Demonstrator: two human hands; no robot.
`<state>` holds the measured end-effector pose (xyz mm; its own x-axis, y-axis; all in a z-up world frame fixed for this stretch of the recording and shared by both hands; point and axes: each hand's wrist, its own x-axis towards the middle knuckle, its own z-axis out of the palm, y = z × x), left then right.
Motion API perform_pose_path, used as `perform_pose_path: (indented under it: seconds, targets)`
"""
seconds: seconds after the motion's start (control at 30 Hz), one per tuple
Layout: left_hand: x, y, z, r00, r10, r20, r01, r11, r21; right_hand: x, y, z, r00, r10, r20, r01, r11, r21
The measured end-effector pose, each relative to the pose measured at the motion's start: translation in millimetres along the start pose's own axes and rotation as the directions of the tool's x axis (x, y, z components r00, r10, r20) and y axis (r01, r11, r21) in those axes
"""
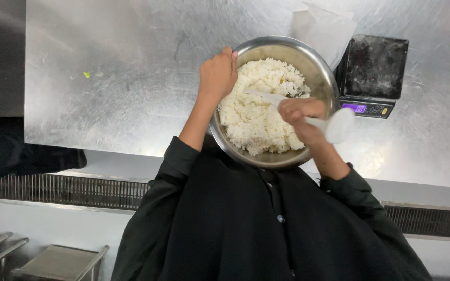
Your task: The person scoops rice from a metal bowl using a paddle, places it into small plastic bags, and weighs each bag on a digital scale.
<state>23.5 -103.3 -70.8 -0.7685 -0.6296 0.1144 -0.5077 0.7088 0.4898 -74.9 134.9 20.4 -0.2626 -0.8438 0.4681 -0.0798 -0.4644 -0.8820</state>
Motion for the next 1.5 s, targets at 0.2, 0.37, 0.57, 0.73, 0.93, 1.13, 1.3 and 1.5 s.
perform_pose_path:
  seconds: [0.2,0.37,0.57,0.73,0.93,1.13,1.3,1.5]
  targets:
    - [-2.3,-0.9,0.7,1.0,-0.017,-0.007,0.017,1.0,0.018,-39.5,-36.0,28.7,0.98,-0.07,0.184,0.084,0.994,-0.068]
    - [-2.4,0.9,2.1,0.999,-0.037,0.008,0.037,0.999,-0.031,-35.0,-68.7,10.4,0.989,-0.135,-0.051,0.135,0.991,-0.007]
    - [-3.4,-2.1,4.5,1.0,-0.014,-0.021,0.014,1.0,-0.009,-19.0,5.1,22.1,0.999,0.012,-0.049,-0.011,1.0,0.016]
    - [-3.5,-2.4,4.8,1.0,-0.005,-0.028,0.004,1.0,-0.015,-43.7,-40.8,26.7,0.984,-0.08,0.157,0.09,0.994,-0.06]
    - [-3.3,-2.2,5.1,1.0,-0.003,-0.021,0.002,1.0,-0.02,-30.3,-59.7,14.0,0.951,-0.305,0.056,0.308,0.949,-0.061]
    - [-1.9,-2.3,4.0,1.0,-0.013,-0.011,0.012,0.999,-0.03,-16.5,5.3,46.8,0.997,-0.07,-0.012,0.066,0.973,-0.223]
    - [-4.5,1.1,-0.9,1.0,-0.025,-0.019,0.024,0.999,-0.033,-49.9,-38.4,41.4,0.991,-0.113,0.071,0.125,0.973,-0.195]
    - [-6.3,1.6,-0.6,1.0,-0.027,0.006,0.028,0.999,-0.04,-29.8,-25.4,1.9,0.981,-0.144,0.127,0.163,0.974,-0.156]
